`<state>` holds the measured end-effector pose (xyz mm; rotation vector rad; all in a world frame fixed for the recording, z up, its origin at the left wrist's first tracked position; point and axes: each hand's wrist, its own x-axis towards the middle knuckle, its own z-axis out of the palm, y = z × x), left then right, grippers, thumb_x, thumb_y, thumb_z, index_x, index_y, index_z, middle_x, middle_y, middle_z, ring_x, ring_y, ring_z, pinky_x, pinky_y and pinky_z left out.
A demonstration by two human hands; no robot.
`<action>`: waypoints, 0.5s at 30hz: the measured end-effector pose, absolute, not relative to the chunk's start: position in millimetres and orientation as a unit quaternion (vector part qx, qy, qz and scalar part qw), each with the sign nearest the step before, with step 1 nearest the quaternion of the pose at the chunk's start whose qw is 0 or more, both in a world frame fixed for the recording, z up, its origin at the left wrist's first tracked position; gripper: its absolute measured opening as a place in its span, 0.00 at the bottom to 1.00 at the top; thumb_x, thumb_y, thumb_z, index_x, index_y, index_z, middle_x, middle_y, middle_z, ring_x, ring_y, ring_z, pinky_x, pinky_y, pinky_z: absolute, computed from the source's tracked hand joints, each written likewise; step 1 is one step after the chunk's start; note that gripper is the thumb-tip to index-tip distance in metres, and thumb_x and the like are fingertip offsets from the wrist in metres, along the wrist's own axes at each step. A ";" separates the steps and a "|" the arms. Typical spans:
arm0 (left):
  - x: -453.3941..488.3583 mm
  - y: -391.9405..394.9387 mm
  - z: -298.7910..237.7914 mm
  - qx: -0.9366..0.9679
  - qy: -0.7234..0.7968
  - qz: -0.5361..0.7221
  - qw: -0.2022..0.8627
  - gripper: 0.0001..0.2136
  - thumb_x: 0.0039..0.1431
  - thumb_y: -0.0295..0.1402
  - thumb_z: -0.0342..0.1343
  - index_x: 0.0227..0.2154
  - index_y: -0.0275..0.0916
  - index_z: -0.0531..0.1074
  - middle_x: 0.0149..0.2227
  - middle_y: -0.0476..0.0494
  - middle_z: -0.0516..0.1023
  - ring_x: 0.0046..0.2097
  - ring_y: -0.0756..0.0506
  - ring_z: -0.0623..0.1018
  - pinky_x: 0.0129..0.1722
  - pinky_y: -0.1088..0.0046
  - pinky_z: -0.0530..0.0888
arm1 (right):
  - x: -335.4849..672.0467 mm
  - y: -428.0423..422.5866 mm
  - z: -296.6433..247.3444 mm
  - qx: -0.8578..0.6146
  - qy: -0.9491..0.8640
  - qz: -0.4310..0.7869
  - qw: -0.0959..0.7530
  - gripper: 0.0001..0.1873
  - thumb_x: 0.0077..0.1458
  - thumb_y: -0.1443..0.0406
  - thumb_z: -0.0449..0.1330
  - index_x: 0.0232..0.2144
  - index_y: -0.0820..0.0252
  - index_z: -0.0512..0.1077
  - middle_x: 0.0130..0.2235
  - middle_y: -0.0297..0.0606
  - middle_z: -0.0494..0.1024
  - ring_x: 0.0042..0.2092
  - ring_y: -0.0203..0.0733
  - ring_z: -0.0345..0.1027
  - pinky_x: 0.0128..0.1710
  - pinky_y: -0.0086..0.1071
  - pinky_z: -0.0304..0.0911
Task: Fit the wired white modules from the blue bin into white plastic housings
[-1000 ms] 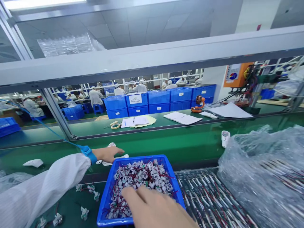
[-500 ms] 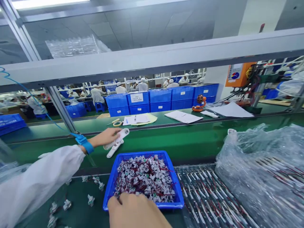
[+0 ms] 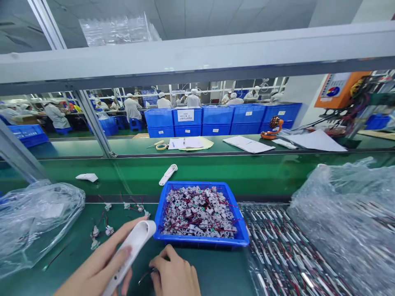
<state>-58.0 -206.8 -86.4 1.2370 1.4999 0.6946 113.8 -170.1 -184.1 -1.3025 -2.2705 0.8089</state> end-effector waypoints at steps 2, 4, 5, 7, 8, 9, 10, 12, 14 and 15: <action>-60.4 -210.6 -107.4 0.493 0.620 0.296 0.534 0.37 0.65 0.55 0.47 0.71 0.44 0.46 0.23 0.52 0.75 0.22 0.47 0.76 0.23 0.76 0.75 | 107.7 -169.9 -195.2 -0.452 -0.812 0.298 0.219 0.20 0.54 0.78 0.58 0.37 0.50 0.82 0.41 0.34 0.82 0.38 0.41 0.80 0.36 0.25 0.67; -64.1 -210.9 -122.7 0.476 0.622 0.292 0.549 0.39 0.64 0.56 0.48 0.71 0.44 0.41 0.23 0.52 0.75 0.22 0.47 0.75 0.24 0.75 0.75 | 106.3 -168.5 -203.6 -0.435 -0.811 0.309 0.241 0.20 0.54 0.80 0.57 0.36 0.55 0.83 0.39 0.35 0.82 0.39 0.39 0.79 0.40 0.23 0.68; -66.1 -210.8 -128.3 0.471 0.623 0.287 0.555 0.40 0.64 0.56 0.47 0.72 0.44 0.40 0.24 0.53 0.75 0.21 0.47 0.74 0.24 0.75 0.75 | 108.3 -167.8 -206.0 -0.430 -0.809 0.313 0.251 0.19 0.54 0.80 0.57 0.36 0.57 0.82 0.38 0.36 0.83 0.38 0.38 0.79 0.40 0.22 0.68; -69.6 -211.7 -135.5 0.473 0.625 0.272 0.558 0.41 0.63 0.56 0.46 0.71 0.42 0.38 0.23 0.53 0.73 0.21 0.47 0.73 0.24 0.73 0.74 | 117.8 -167.1 -205.5 -0.425 -0.804 0.314 0.271 0.16 0.56 0.79 0.57 0.35 0.59 0.82 0.36 0.36 0.83 0.37 0.37 0.79 0.38 0.21 0.69; -70.9 -212.9 -137.3 0.482 0.623 0.261 0.558 0.41 0.64 0.55 0.44 0.71 0.41 0.39 0.23 0.52 0.73 0.21 0.47 0.73 0.25 0.73 0.74 | 125.0 -167.6 -202.4 -0.428 -0.801 0.311 0.281 0.15 0.57 0.78 0.58 0.34 0.60 0.81 0.35 0.37 0.83 0.36 0.38 0.79 0.38 0.22 0.69; -71.6 -214.6 -138.1 0.498 0.620 0.247 0.553 0.39 0.64 0.54 0.44 0.71 0.41 0.40 0.24 0.51 0.75 0.23 0.46 0.74 0.27 0.71 0.75 | 133.5 -169.0 -197.4 -0.430 -0.797 0.309 0.290 0.13 0.59 0.76 0.58 0.33 0.59 0.81 0.34 0.36 0.83 0.36 0.38 0.79 0.38 0.23 0.70; -71.5 -216.7 -137.9 0.520 0.617 0.231 0.543 0.37 0.64 0.51 0.44 0.71 0.41 0.43 0.28 0.47 0.77 0.27 0.45 0.77 0.31 0.70 0.76 | 142.9 -171.1 -191.1 -0.433 -0.793 0.307 0.298 0.12 0.60 0.74 0.58 0.33 0.58 0.80 0.34 0.36 0.83 0.36 0.39 0.79 0.38 0.24 0.70; -68.1 -220.9 -135.7 0.582 0.601 0.182 0.517 0.34 0.64 0.44 0.47 0.71 0.42 0.49 0.43 0.39 0.81 0.41 0.42 0.80 0.45 0.66 0.76 | 162.7 -177.3 -177.2 -0.439 -0.785 0.305 0.313 0.11 0.63 0.69 0.58 0.33 0.55 0.80 0.34 0.34 0.83 0.35 0.39 0.79 0.38 0.25 0.71; -60.0 -223.9 -132.7 0.632 0.580 0.113 0.501 0.34 0.61 0.36 0.49 0.70 0.42 0.51 0.56 0.37 0.76 0.54 0.39 0.76 0.58 0.63 0.69 | 180.8 -184.8 -166.8 -0.448 -0.777 0.299 0.324 0.09 0.63 0.66 0.59 0.36 0.52 0.80 0.35 0.33 0.84 0.35 0.39 0.79 0.37 0.24 0.72; -54.4 -224.9 -131.6 0.644 0.572 0.081 0.502 0.35 0.60 0.32 0.49 0.71 0.41 0.51 0.59 0.37 0.74 0.58 0.38 0.74 0.61 0.62 0.66 | 188.2 -188.5 -164.6 -0.451 -0.776 0.299 0.323 0.09 0.62 0.65 0.60 0.39 0.50 0.80 0.36 0.32 0.84 0.35 0.39 0.80 0.36 0.23 0.72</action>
